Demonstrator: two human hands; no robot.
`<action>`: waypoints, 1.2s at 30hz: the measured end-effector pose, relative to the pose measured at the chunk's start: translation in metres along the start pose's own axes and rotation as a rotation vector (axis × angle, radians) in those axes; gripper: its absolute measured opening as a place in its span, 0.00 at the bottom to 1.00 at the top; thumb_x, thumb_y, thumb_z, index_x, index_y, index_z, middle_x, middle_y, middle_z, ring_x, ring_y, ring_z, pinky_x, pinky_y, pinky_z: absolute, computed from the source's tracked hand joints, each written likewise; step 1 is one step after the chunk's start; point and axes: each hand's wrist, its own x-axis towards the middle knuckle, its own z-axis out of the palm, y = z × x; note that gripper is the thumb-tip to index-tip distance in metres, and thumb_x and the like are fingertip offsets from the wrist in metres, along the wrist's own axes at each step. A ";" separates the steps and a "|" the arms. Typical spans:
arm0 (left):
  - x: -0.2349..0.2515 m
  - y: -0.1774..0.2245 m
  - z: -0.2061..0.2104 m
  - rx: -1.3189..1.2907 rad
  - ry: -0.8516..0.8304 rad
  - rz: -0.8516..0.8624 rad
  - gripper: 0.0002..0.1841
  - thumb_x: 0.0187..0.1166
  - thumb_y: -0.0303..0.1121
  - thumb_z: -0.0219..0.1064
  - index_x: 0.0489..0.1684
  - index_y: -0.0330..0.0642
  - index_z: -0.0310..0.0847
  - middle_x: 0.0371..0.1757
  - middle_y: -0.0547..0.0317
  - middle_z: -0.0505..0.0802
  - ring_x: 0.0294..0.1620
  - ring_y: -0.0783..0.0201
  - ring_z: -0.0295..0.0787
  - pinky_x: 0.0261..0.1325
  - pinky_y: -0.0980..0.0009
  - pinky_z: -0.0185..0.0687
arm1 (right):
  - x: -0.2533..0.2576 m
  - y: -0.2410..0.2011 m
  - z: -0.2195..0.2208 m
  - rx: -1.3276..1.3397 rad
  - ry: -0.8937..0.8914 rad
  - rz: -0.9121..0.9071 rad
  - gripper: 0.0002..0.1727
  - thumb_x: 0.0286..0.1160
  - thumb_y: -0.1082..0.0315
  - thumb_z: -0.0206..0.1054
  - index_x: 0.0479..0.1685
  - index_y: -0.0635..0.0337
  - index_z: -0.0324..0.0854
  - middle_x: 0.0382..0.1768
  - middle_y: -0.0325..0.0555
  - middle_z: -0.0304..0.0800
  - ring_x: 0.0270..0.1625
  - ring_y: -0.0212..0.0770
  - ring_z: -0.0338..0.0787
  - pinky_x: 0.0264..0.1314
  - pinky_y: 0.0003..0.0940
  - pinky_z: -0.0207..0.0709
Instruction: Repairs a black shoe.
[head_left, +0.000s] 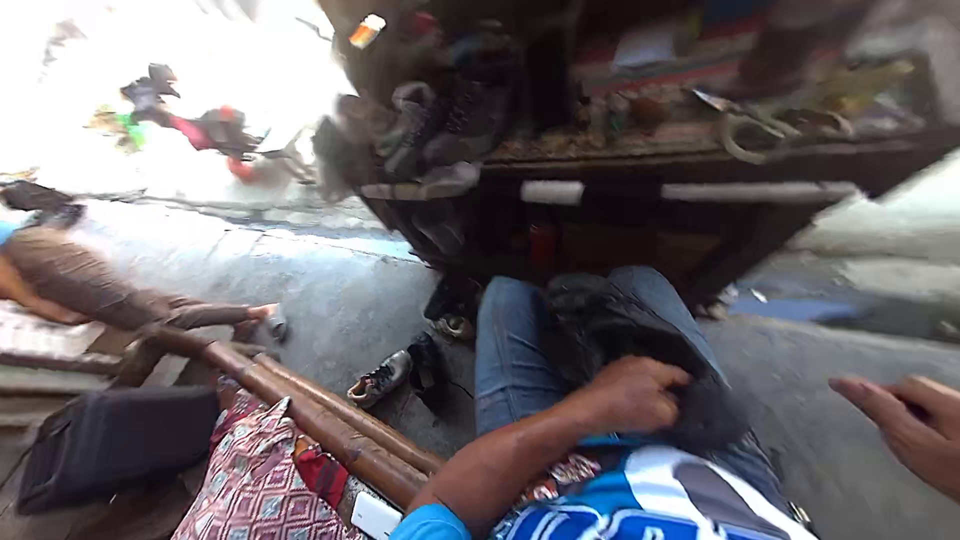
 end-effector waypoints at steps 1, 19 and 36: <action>-0.003 -0.002 -0.005 -0.033 0.009 -0.016 0.09 0.72 0.18 0.65 0.43 0.27 0.90 0.41 0.42 0.94 0.48 0.53 0.92 0.57 0.52 0.85 | -0.004 -0.006 -0.002 0.036 0.026 -0.012 0.39 0.86 0.34 0.50 0.34 0.67 0.83 0.25 0.61 0.83 0.29 0.60 0.85 0.31 0.66 0.75; -0.037 -0.022 -0.008 0.005 0.305 -0.127 0.04 0.73 0.26 0.68 0.36 0.46 0.89 0.31 0.68 0.93 0.32 0.76 0.89 0.37 0.70 0.89 | -0.018 -0.084 -0.019 0.789 -0.713 -0.306 0.19 0.86 0.52 0.60 0.31 0.51 0.91 0.22 0.26 0.84 0.23 0.18 0.77 0.22 0.18 0.69; -0.053 -0.028 -0.017 0.067 0.330 -0.084 0.10 0.70 0.30 0.69 0.45 0.46 0.93 0.36 0.68 0.86 0.34 0.78 0.80 0.37 0.80 0.78 | -0.017 -0.089 -0.002 0.829 -0.452 -0.182 0.07 0.75 0.68 0.65 0.34 0.56 0.90 0.32 0.33 0.86 0.30 0.23 0.80 0.30 0.20 0.73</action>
